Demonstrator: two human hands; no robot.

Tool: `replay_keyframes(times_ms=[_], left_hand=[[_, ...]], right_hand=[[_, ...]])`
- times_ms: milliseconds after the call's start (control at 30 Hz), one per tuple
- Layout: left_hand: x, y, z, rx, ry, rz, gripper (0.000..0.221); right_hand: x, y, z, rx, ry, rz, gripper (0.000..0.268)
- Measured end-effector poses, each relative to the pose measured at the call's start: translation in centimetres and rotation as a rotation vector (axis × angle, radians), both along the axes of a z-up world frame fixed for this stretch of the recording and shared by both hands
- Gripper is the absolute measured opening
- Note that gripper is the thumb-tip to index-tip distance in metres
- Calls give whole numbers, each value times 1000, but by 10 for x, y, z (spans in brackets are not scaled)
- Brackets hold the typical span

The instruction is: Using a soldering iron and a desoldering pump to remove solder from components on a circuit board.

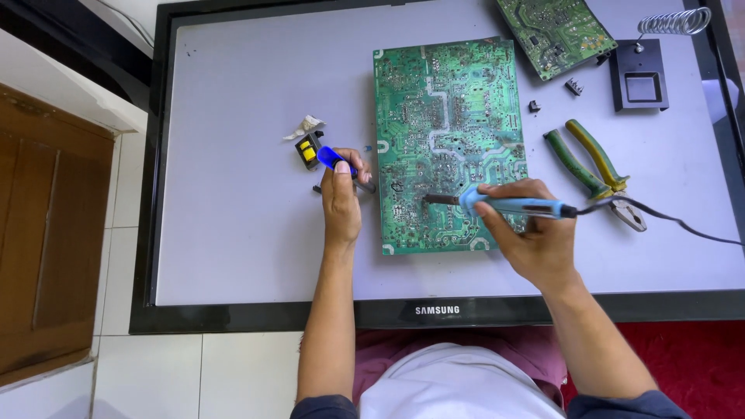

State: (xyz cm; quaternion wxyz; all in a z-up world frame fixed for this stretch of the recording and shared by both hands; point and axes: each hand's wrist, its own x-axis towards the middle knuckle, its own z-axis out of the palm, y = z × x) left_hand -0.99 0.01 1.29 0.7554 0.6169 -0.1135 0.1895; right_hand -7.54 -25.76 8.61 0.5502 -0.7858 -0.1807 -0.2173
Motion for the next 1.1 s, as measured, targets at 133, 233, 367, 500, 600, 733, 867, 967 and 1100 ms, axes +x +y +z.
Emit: replay_keyframes(times_ms=[133,233,367,500,600,733,867,967,1100], left_hand=[[-2,2,1,14,21,-20,34],[1,1,2,32,13,-23,32],[1,5,5,40,19,-14,22],[1,10,-2,-20,26,18,20],[1,9,-5,-47,22,38,27],[-1,13,-4,-41,37,72,27],[-5,14,-3,-65,69,113,30],[-6,13,-10,-106,75,99,29],[-4,11,-16,-134,52,88,29]], right_hand=[[11,12,27,-254,-55,-59,18],[21,19,40,-301,-55,-31,16],[37,26,52,-371,-79,57,16],[48,27,37,-433,-69,15,17],[45,37,42,-514,-21,-84,23],[35,44,33,-533,-36,-178,30],[32,46,30,-516,-80,-262,35],[32,40,26,-454,-61,-281,32],[41,17,15,-303,-8,-238,31]])
